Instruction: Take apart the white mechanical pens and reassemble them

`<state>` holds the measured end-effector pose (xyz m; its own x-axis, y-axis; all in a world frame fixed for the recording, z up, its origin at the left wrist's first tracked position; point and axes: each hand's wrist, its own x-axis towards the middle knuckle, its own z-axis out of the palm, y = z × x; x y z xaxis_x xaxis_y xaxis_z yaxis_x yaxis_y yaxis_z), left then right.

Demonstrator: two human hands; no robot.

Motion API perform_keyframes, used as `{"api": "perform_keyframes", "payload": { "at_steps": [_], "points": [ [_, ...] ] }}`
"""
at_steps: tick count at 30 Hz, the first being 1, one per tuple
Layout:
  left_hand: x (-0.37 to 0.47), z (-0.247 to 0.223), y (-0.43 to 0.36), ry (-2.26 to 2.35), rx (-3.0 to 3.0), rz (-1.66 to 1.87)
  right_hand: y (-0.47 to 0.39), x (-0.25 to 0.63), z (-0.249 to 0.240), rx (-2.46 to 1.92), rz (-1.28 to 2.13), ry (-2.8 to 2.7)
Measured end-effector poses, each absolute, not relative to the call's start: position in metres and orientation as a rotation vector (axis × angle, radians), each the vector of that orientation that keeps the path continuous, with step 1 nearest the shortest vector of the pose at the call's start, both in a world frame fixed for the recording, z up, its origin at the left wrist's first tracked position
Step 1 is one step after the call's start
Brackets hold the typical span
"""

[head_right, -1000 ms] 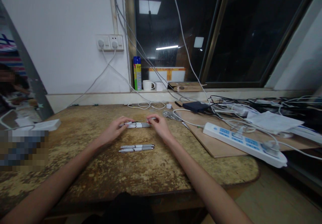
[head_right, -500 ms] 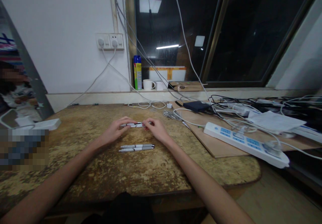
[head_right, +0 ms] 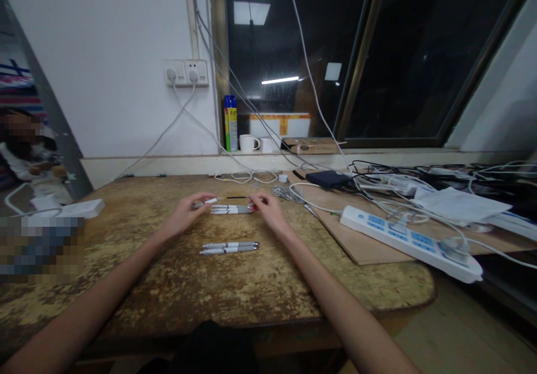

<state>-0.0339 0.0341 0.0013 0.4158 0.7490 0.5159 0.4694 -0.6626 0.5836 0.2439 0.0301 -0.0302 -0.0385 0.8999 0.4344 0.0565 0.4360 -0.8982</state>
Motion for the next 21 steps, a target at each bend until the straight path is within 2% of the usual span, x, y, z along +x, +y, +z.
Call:
{"api": "perform_keyframes", "payload": {
  "at_steps": [21],
  "points": [
    [-0.041,0.000,0.038,1.090,2.299,1.139,0.035,0.248,-0.037,-1.000,0.686,-1.503]
  ]
}}
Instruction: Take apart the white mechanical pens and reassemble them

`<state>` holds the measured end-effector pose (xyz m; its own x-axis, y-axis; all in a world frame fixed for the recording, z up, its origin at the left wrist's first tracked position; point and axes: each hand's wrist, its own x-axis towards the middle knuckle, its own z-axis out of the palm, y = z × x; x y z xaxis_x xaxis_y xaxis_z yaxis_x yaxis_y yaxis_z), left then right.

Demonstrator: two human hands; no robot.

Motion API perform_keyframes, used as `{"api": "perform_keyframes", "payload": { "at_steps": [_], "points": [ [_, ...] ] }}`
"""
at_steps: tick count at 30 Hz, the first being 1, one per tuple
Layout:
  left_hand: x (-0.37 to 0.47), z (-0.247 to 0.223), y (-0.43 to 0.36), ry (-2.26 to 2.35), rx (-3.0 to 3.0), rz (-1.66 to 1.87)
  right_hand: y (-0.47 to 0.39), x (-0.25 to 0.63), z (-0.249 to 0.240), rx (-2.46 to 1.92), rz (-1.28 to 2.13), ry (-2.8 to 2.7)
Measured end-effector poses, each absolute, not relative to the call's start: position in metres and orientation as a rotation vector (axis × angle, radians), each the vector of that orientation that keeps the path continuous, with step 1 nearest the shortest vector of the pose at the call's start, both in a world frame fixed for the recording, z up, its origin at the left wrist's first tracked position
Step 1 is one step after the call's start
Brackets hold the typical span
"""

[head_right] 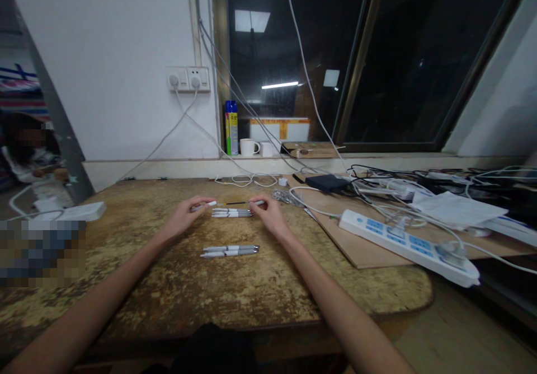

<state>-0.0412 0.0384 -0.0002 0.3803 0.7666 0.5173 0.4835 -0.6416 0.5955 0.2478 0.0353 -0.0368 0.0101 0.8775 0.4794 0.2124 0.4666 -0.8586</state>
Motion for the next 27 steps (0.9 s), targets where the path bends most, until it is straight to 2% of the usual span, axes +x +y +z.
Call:
{"api": "perform_keyframes", "payload": {
  "at_steps": [21,27],
  "points": [
    [-0.037,0.002,0.034,1.134,2.209,1.091,0.025,0.246,-0.026,-1.048,0.652,-1.505],
    [-0.037,0.002,0.033,1.127,2.216,1.087,0.029,0.247,-0.029,-1.028,0.771,-1.453]
  ]
}}
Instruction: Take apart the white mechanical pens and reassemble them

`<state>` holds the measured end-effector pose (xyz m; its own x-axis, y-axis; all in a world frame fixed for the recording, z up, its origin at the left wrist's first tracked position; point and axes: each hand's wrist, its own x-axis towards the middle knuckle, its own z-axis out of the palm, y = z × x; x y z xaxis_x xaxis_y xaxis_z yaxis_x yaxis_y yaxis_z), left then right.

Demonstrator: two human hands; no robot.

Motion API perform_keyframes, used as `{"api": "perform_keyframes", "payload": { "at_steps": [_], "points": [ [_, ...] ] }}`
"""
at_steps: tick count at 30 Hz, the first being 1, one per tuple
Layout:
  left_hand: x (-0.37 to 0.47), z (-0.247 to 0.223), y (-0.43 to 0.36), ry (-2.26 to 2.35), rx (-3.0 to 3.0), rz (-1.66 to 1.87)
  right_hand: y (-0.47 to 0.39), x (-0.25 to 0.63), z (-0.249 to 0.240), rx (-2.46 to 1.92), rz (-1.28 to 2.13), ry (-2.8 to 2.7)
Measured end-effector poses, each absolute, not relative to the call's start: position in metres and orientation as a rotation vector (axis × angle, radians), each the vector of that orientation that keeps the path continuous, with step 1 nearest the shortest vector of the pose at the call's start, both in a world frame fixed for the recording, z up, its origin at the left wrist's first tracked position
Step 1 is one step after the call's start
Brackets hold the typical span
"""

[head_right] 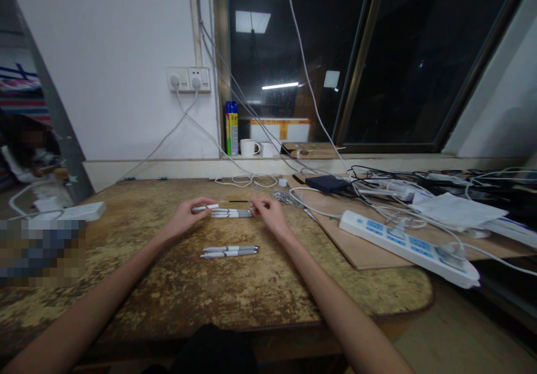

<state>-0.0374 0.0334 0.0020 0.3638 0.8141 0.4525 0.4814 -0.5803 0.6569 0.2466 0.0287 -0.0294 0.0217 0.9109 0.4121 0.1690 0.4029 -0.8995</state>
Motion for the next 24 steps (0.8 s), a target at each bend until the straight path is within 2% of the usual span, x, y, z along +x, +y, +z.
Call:
{"api": "perform_keyframes", "payload": {
  "at_steps": [24],
  "points": [
    [-0.0376,0.0022,0.0364,1.082,2.173,1.091,0.0242,0.2451,-0.0257,-1.057,0.807,-1.468]
  ]
}}
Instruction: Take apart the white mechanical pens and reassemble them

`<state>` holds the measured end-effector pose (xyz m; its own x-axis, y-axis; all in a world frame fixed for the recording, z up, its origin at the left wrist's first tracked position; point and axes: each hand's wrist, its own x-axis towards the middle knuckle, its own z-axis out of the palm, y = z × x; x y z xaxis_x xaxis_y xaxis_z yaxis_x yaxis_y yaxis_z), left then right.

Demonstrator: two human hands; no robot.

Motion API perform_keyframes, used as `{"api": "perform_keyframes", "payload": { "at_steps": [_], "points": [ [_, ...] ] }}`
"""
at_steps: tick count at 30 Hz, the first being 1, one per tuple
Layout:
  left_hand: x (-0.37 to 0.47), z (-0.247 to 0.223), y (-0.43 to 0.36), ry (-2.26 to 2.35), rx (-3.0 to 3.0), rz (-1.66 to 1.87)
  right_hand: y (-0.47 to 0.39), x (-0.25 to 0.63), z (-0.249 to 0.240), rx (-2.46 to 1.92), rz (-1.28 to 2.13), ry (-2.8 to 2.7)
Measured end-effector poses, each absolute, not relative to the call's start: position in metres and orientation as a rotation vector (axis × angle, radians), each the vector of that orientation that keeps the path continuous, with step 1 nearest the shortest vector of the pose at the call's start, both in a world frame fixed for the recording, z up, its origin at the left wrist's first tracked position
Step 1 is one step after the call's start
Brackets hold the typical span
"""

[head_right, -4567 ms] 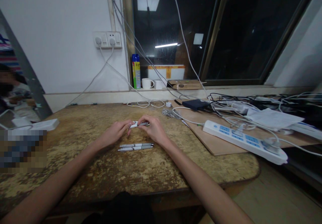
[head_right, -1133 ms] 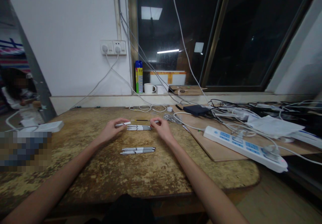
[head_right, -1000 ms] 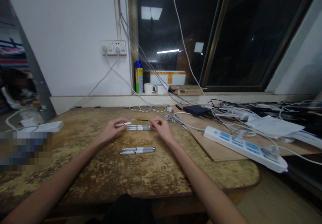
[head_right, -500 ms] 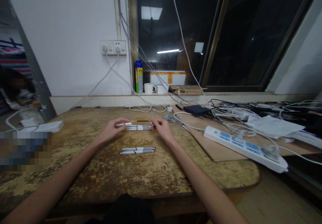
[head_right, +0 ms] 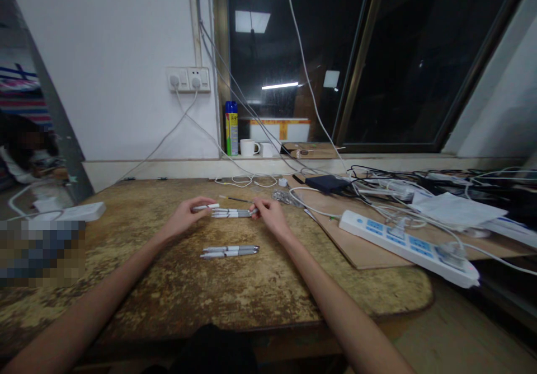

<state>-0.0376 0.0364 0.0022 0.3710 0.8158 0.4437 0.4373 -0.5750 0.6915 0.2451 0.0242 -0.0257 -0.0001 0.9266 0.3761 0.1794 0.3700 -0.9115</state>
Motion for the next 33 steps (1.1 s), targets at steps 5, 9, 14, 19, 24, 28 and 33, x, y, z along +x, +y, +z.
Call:
{"api": "perform_keyframes", "payload": {
  "at_steps": [5,9,14,19,24,28,33],
  "points": [
    [-0.0375,0.0035,0.0363,1.053,2.160,1.116,0.0238,0.2445,-0.0255,-1.060,0.805,-1.475],
    [-0.0373,0.0043,0.0358,1.044,2.143,1.119,0.0234,0.2451,-0.0254,-1.064,0.793,-1.484],
    [-0.0369,0.0051,0.0350,1.035,2.119,1.125,0.0265,0.2467,-0.0281,-1.062,0.786,-1.515],
    [-0.0375,0.0046,0.0356,1.036,2.109,1.114,0.0283,0.2469,-0.0301,-1.058,0.803,-1.523],
    [-0.0361,0.0080,0.0322,1.044,2.088,1.102,0.0265,0.2460,-0.0281,-1.074,0.812,-1.510],
    [-0.0347,0.0108,0.0288,1.041,2.083,1.095,0.0274,0.2463,-0.0286,-1.080,0.795,-1.524],
    [-0.0344,0.0089,0.0296,1.033,2.097,1.073,0.0255,0.2458,-0.0290,-1.082,0.704,-1.594]
  ]
}}
